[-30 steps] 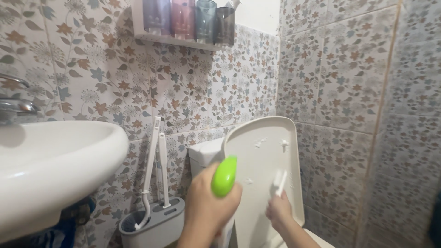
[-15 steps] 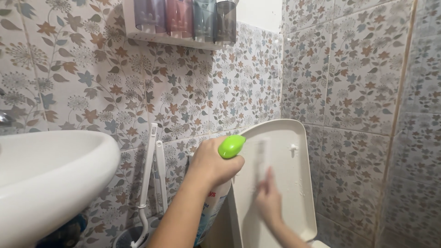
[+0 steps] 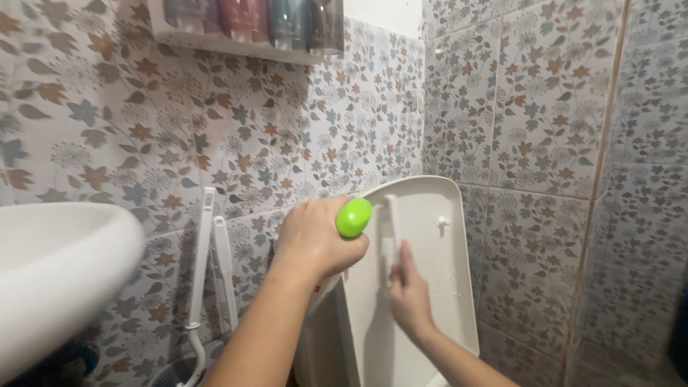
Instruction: The person cleans a toilet by holding a spray bottle and scrubbing the tank, lid, seat, and bowl with a brush.
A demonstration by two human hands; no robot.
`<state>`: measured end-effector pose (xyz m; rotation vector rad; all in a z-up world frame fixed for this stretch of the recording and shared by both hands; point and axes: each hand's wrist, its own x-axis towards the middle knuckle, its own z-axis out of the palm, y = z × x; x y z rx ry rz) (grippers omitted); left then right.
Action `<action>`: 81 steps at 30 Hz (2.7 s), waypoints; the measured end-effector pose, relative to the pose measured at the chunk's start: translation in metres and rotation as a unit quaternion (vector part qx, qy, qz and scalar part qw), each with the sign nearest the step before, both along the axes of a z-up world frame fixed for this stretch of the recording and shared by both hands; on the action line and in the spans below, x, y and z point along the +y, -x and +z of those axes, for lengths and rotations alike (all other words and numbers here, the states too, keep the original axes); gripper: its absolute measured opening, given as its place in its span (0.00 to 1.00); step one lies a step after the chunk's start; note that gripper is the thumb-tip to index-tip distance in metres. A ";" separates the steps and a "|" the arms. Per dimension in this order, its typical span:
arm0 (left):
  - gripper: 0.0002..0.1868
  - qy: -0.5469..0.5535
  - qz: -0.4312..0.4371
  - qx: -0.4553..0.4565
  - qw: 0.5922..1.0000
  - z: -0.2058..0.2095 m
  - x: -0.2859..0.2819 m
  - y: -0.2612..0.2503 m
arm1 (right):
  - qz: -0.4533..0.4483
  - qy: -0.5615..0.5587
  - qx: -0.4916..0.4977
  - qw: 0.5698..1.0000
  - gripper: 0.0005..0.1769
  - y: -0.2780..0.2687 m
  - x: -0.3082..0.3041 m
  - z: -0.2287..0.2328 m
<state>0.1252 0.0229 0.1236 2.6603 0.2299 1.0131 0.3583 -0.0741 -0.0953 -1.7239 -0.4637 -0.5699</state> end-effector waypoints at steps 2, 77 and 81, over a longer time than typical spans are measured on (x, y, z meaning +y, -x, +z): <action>0.14 -0.015 0.012 0.006 1.000 0.002 -0.001 -0.003 | 0.055 0.006 -0.074 0.996 0.36 -0.015 -0.005 -0.005; 0.21 0.449 -0.016 0.127 0.884 -0.213 -0.024 0.114 | 0.163 0.592 -0.108 0.782 0.33 0.077 -0.142 -0.091; 0.24 0.446 -0.055 0.138 0.883 -0.232 -0.015 0.103 | 0.203 0.613 -0.191 0.739 0.36 0.087 -0.129 -0.107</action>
